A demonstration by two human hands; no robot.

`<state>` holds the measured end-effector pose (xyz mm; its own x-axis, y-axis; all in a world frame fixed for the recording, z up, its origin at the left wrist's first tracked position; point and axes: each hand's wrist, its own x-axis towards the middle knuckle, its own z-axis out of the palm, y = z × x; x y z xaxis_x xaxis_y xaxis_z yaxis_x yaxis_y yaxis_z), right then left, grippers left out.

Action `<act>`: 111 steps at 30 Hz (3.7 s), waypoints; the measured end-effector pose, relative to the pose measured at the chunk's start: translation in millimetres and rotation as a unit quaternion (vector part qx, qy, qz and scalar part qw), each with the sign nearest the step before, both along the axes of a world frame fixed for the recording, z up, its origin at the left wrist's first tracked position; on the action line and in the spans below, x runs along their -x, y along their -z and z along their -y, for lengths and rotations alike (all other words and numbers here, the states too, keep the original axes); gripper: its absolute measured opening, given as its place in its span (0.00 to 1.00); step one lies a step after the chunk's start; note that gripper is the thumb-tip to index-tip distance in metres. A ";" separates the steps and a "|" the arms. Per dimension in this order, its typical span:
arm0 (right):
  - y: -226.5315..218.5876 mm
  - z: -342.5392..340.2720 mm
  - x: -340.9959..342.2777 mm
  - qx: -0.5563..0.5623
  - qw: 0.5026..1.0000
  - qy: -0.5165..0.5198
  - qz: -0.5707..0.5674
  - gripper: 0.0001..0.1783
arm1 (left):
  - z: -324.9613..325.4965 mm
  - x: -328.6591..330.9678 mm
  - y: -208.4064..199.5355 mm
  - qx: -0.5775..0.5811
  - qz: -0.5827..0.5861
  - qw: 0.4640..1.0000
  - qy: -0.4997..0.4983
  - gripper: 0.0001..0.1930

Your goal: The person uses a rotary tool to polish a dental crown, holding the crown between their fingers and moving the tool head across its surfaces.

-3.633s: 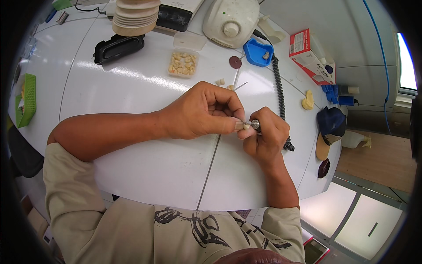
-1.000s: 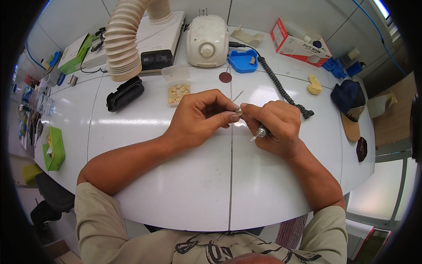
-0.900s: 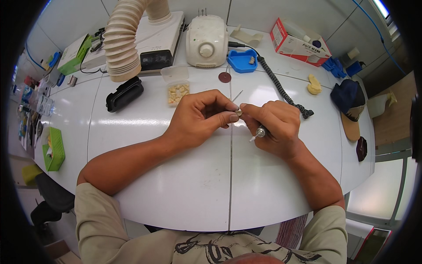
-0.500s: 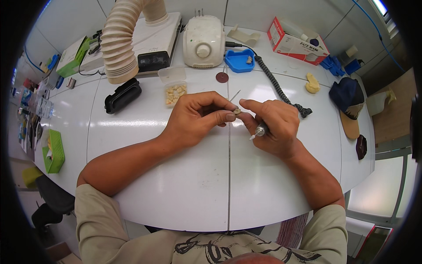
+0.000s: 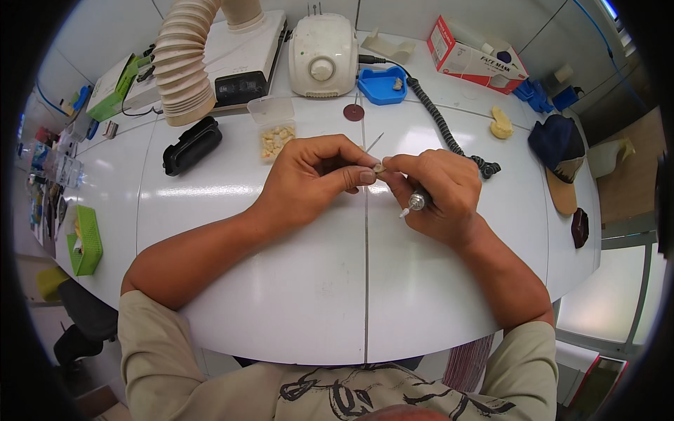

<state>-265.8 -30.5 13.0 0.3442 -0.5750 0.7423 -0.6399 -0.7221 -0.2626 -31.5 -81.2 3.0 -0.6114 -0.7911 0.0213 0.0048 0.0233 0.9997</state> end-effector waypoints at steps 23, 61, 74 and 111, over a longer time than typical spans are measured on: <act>0.5 -4.0 -5.9 -0.004 1.000 0.010 0.019 0.19 | 0.7 -3.4 0.9 -0.004 -0.034 0.999 0.030 0.10; 2.2 -0.5 -1.2 -0.018 0.990 0.129 -0.060 0.18 | -0.8 -2.7 3.8 0.024 -0.068 0.997 0.042 0.06; -8.9 -6.9 -3.6 -0.109 0.981 0.117 -0.108 0.28 | -1.3 -3.9 5.0 -0.003 -0.086 0.994 0.063 0.06; -4.8 -8.3 -4.9 -0.073 0.992 0.068 -0.077 0.29 | -20.8 -1.9 2.3 -0.037 -0.179 0.981 0.063 0.04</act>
<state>-260.9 -22.1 17.8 0.3585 -0.7216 0.5923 -0.7695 -0.5877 -0.2501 -29.5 -60.5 0.7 -0.6684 -0.7169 0.1982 0.3538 -0.0720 0.9326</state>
